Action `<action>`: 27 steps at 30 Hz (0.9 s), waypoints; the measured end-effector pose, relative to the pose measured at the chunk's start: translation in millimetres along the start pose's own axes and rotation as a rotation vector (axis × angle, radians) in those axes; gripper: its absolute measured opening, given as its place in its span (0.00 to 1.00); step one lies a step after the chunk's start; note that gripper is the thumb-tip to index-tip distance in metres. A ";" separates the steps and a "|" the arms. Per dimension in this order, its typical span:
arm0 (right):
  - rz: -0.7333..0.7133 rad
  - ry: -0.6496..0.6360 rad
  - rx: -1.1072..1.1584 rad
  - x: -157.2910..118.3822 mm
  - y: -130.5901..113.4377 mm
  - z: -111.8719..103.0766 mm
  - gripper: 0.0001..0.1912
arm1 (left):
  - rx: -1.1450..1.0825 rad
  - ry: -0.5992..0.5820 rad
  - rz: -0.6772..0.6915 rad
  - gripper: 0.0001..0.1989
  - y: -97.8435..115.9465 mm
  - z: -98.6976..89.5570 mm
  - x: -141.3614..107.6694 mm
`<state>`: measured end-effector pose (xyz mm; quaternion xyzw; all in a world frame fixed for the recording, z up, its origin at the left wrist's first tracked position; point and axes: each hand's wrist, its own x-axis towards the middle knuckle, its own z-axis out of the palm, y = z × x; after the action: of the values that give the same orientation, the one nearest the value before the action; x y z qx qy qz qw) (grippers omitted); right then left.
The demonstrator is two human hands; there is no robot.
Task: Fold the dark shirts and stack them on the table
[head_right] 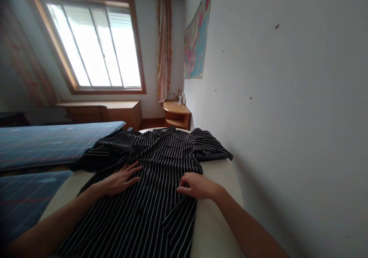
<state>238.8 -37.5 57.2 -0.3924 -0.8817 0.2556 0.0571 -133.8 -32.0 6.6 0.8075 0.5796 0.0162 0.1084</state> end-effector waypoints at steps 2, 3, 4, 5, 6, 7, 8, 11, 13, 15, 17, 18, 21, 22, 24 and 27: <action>0.096 -0.048 0.045 -6.4 2.1 -2.7 0.28 | 0.040 0.061 -0.043 0.32 4.4 5.4 2.4; 0.146 -0.096 0.083 -9.6 4.1 -4.1 0.31 | 0.066 0.101 -0.058 0.33 9.3 8.7 2.7; 0.193 -0.150 0.119 -12.7 6.5 -5.6 0.34 | 0.088 0.143 -0.054 0.34 15.7 11.9 2.3; 0.238 -0.201 0.137 -15.4 9.3 -7.1 0.36 | 0.100 0.180 -0.031 0.35 23.6 14.6 1.1; 0.282 -0.239 0.129 -17.7 12.0 -8.8 0.37 | 0.099 0.204 0.018 0.35 32.7 16.6 -0.9; 0.322 -0.256 0.088 -19.4 14.5 -10.4 0.37 | 0.086 0.211 0.091 0.35 42.6 17.6 -3.8; 0.355 -0.253 0.020 -20.5 16.3 -12.1 0.36 | 0.070 0.198 0.173 0.34 53.0 17.6 -7.1; 0.371 -0.158 -0.222 -19.5 16.3 -15.3 0.29 | 0.015 0.093 0.438 0.36 83.8 13.4 -18.3; 0.330 -0.042 -0.299 -15.2 12.0 -15.1 0.23 | -0.028 0.012 0.588 0.38 101.7 11.0 -24.8; 0.256 0.073 -0.299 -8.6 6.2 -12.5 0.17 | -0.074 -0.039 0.669 0.38 117.0 11.9 -30.5; 0.153 0.148 -0.279 -0.4 0.8 -7.9 0.14 | -0.107 -0.053 0.665 0.38 130.6 16.2 -36.2; 0.100 0.174 -0.273 4.2 -1.3 -5.0 0.14 | -0.119 -0.052 0.645 0.39 137.0 18.8 -39.2; -0.011 0.234 -0.261 18.4 -3.4 7.0 0.20 | -0.146 -0.052 0.611 0.39 154.8 23.7 -47.3; -0.027 0.246 -0.259 22.7 -2.7 12.1 0.22 | -0.152 -0.057 0.619 0.38 159.5 23.3 -48.6; -0.033 0.243 -0.256 29.6 0.3 24.0 0.26 | -0.161 -0.049 0.633 0.34 164.7 19.9 -47.3; 0.004 0.198 -0.228 33.4 6.5 42.2 0.28 | -0.165 0.054 0.577 0.24 157.0 15.5 -35.3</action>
<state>207.5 -26.9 14.2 -0.4214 -0.8943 0.1138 0.0983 3.4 -115.3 25.4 0.9266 0.3256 0.1149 0.1493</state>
